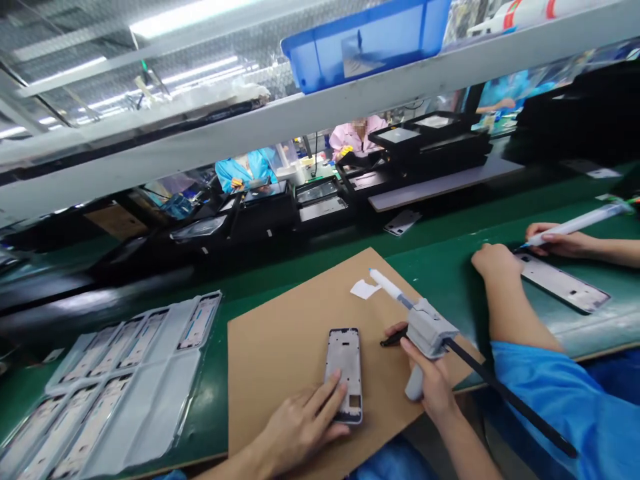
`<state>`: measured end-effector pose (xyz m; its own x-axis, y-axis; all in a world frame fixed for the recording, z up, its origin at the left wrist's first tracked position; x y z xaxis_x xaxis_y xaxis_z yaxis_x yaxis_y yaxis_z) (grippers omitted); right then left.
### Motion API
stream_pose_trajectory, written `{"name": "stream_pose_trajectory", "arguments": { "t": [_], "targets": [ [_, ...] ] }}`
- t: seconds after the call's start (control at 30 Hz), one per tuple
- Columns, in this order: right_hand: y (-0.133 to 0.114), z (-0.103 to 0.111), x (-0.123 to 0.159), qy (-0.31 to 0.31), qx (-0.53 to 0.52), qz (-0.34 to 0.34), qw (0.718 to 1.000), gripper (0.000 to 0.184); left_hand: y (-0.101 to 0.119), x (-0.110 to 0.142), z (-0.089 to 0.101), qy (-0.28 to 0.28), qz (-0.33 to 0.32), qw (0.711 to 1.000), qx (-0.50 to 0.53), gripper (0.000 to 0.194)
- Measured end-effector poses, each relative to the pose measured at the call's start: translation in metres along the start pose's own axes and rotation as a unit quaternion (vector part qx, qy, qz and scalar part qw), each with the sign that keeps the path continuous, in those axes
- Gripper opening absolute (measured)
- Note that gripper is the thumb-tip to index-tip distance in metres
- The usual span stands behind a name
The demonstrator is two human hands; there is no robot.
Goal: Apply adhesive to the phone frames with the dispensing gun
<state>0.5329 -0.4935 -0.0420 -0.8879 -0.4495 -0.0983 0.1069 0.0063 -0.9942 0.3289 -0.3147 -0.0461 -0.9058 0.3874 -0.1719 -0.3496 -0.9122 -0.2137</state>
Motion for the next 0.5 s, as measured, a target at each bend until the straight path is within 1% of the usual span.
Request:
{"name": "stream_pose_trajectory", "arguments": {
  "t": [0.03,0.07,0.1,0.17,0.2,0.23,0.27,0.3,0.33,0.37,0.43,0.5],
  "targets": [
    [0.005,0.003,-0.001,0.026,-0.063,-0.018,0.997,0.062,-0.013,-0.006,-0.001,0.001,0.007,1.000,0.002,0.063],
    [0.009,0.006,-0.001,0.048,-0.113,-0.031,0.992,0.063,-0.032,-0.015,-0.003,-0.007,0.030,1.000,0.005,0.060],
    [0.011,0.008,0.000,0.058,-0.125,-0.031,0.990,0.064,-0.054,-0.026,-0.005,-0.022,0.066,0.998,0.008,0.057],
    [0.014,0.010,0.002,0.053,-0.104,-0.024,0.993,0.067,-0.101,-0.050,-0.010,-0.059,0.166,0.984,0.010,0.052],
    [0.015,0.010,0.002,0.044,-0.089,-0.022,0.995,0.068,-0.122,-0.061,-0.010,-0.067,0.211,0.975,0.006,0.049],
    [0.018,0.010,0.003,0.034,-0.075,-0.022,0.996,0.069,-0.140,-0.069,-0.008,-0.071,0.254,0.965,0.001,0.048],
    [0.020,0.010,0.004,0.025,-0.064,-0.022,0.997,0.069,-0.152,-0.075,-0.006,-0.069,0.281,0.957,-0.003,0.048],
    [0.022,0.010,0.004,0.021,-0.058,-0.023,0.998,0.069,-0.159,-0.078,-0.003,-0.068,0.296,0.953,-0.002,0.048],
    [0.025,0.010,0.004,0.020,-0.057,-0.024,0.998,0.070,-0.160,-0.078,-0.001,-0.070,0.300,0.951,0.004,0.048],
    [0.027,0.011,0.005,0.023,-0.061,-0.025,0.998,0.071,-0.157,-0.075,0.001,-0.076,0.293,0.953,0.016,0.046],
    [0.032,0.014,0.006,0.033,-0.081,-0.031,0.996,0.072,-0.140,-0.059,0.003,-0.093,0.268,0.958,0.039,0.045],
    [0.040,0.018,0.010,0.044,-0.099,-0.050,0.993,0.077,-0.122,-0.032,0.004,-0.113,0.271,0.955,0.047,0.051]
  ]
}}
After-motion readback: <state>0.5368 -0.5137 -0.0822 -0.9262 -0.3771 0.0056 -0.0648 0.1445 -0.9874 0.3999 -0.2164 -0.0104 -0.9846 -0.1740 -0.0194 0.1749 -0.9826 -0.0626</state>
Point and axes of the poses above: each hand's wrist, its own x-axis away from the middle knuckle, its own z-axis out of the back of the hand, y = z × x, the point moved 7 cm from there along -x, towards the middle knuckle, and after that the axes turned 9 degrees about -x, right-handed, at the moved point
